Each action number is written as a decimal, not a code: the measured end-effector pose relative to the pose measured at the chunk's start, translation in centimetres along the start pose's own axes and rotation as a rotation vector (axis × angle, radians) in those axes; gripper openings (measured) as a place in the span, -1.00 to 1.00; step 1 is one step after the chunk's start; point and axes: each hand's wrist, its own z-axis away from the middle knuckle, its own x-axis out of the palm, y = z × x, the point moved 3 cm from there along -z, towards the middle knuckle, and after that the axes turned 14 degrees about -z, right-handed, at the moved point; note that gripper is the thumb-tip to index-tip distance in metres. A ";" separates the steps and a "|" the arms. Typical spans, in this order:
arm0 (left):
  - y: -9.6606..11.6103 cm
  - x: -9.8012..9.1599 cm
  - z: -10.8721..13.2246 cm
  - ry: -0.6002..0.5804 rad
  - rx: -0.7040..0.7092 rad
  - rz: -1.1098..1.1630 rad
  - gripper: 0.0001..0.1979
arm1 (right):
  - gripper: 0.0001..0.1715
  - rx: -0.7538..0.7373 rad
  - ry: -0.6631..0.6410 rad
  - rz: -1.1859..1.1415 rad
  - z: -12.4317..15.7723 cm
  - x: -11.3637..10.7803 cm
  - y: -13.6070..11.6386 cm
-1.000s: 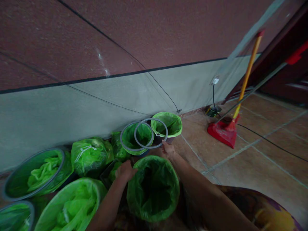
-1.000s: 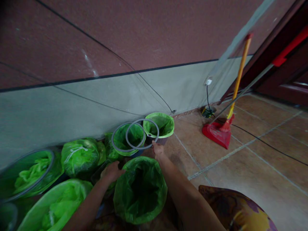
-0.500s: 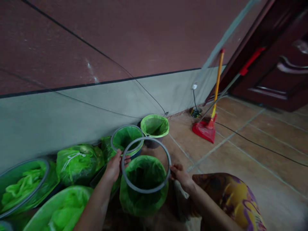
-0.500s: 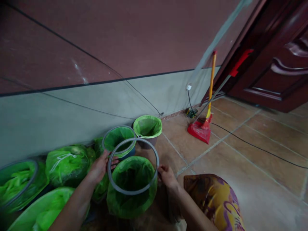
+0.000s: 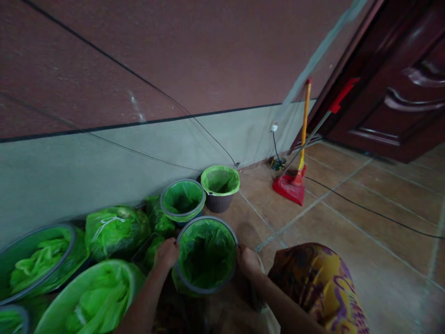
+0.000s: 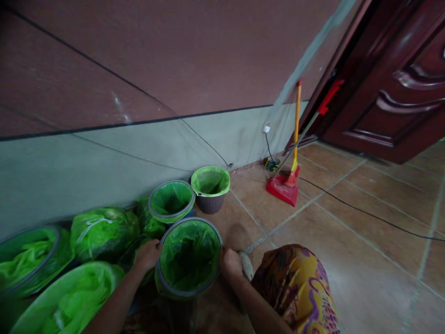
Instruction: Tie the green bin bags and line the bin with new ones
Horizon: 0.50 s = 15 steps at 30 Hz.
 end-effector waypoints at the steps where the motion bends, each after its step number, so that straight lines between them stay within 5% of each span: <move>1: 0.1 0.2 0.0 0.006 -0.007 -0.004 -0.64 | -0.52 -0.003 -0.006 0.036 0.0 0.3 0.1; 15: -0.1 2.9 -1.3 -0.010 -0.038 -0.018 -0.63 | -0.62 -0.033 -0.010 0.175 -1.4 3.1 0.8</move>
